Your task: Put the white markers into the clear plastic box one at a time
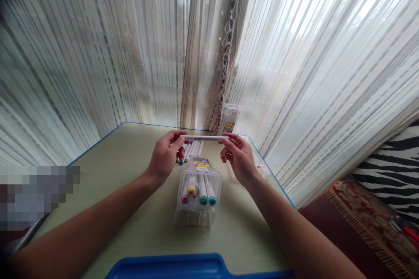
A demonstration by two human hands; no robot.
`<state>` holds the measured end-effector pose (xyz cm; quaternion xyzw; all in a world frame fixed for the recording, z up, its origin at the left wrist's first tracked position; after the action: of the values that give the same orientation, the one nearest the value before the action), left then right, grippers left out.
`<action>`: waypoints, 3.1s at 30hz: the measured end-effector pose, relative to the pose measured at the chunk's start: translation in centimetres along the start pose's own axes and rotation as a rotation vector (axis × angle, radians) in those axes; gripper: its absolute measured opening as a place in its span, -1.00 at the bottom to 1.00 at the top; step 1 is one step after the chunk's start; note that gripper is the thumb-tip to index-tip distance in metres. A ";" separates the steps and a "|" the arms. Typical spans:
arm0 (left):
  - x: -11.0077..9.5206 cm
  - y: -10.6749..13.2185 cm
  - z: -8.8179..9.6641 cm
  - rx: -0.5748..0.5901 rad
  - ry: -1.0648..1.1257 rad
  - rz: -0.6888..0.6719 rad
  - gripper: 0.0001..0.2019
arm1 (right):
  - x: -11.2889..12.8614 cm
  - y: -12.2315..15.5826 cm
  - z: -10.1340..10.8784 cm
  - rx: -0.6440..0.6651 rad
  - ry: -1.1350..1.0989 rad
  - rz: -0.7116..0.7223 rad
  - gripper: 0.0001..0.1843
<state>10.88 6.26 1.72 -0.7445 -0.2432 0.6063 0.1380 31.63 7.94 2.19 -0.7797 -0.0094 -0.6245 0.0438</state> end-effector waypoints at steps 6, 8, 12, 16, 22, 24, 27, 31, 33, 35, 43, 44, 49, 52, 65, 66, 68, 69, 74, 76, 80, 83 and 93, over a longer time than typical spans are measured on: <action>0.5 0.1 -0.1 0.001 0.029 0.067 -0.84 | 0.0 -0.1 0.1 -0.002 -0.010 0.014 -0.70; 0.4 0.1 -0.1 -0.002 0.038 0.076 -0.84 | 0.0 -0.1 0.1 -0.004 -0.011 0.005 -0.70; -0.2 0.2 -0.3 0.013 0.061 0.028 -0.83 | -0.1 -0.1 0.2 -0.005 -0.016 -0.014 -0.70; -1.7 0.4 -0.8 0.063 0.075 -0.074 -0.78 | -0.6 -0.3 0.4 -0.015 -0.007 -0.055 -0.70; -3.2 1.1 -1.5 0.118 0.080 -0.147 -0.75 | -1.3 -0.4 0.3 0.007 -0.017 -0.102 -0.70; -3.3 1.2 -1.6 0.130 0.069 -0.151 -0.76 | -1.4 -0.4 0.3 0.011 -0.019 -0.105 -0.70; -3.3 1.2 -1.6 0.132 0.056 -0.143 -0.76 | -1.2 -0.4 0.2 0.011 -0.023 -0.100 -0.71; -2.7 0.7 -1.2 0.106 0.033 -0.146 -0.76 | -0.9 -0.4 0.3 -0.007 -0.029 -0.080 -0.71; -2.1 0.4 -0.7 0.073 0.015 -0.138 -0.76 | -0.7 -0.3 0.4 -0.017 -0.031 -0.060 -0.71; -1.4 0.1 -0.2 0.044 0.009 -0.107 -0.78 | -0.4 -0.2 0.3 -0.017 -0.028 -0.035 -0.71; 0.3 -0.3 0.8 -0.062 0.052 0.087 -0.86 | 0.5 0.4 -0.6 0.056 -0.016 0.050 -0.73; 0.6 -0.3 0.9 -0.066 0.062 0.111 -0.86 | 0.6 0.6 -0.8 0.071 -0.014 0.061 -0.73; 2.2 -0.1 1.0 -0.064 0.115 0.235 -0.84 | 1.1 1.4 -2.1 0.205 0.010 0.114 -0.73; 2.5 0.1 0.9 -0.052 0.129 0.273 -0.83 | 1.1 1.5 -2.3 0.242 0.018 0.134 -0.72; 2.3 0.2 0.8 -0.066 0.153 0.260 -0.81 | 1.4 1.3 -1.7 0.178 0.028 0.151 -0.71; 2.2 0.2 0.8 -0.068 0.158 0.248 -0.80 | 1.3 1.2 -1.5 0.155 0.028 0.141 -0.72; 1.8 0.0 0.8 -0.069 0.165 0.210 -0.79 | 1.2 0.9 -1.0 0.096 0.030 0.117 -0.72; 1.5 0.0 0.7 -0.069 0.166 0.185 -0.78 | 1.0 0.7 -0.7 0.067 0.027 0.099 -0.72; -0.6 0.1 -0.2 0.003 0.128 0.011 -0.75 | -0.4 -0.4 0.4 -0.006 -0.030 -0.063 -0.71; -1.4 0.5 -0.9 0.070 0.107 -0.049 -0.74 | -0.9 -0.6 0.7 -0.012 -0.051 -0.113 -0.71; -2.4 1.2 -1.7 0.148 0.054 -0.104 -0.74 | -1.5 -0.9 0.9 -0.015 -0.075 -0.171 -0.70; -2.6 1.3 -1.9 0.170 0.035 -0.105 -0.73 | -1.8 -1.0 0.9 -0.006 -0.075 -0.188 -0.70; -2.6 1.1 -1.6 0.149 0.036 -0.114 -0.72 | -1.6 -1.0 0.9 -0.002 -0.084 -0.172 -0.74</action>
<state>12.28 4.10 3.69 -0.7278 -0.2367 0.6005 0.2315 32.05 9.04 0.45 -0.8015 -0.0778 -0.5928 -0.0112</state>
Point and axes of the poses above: each hand's wrist, its own y-axis away from the middle knuckle, its own z-axis out of the back of the hand, x = y × z, the point moved 8 cm from there along -y, towards the middle knuckle, and after that the axes turned 13 degrees about -z, right-handed, at the moved point
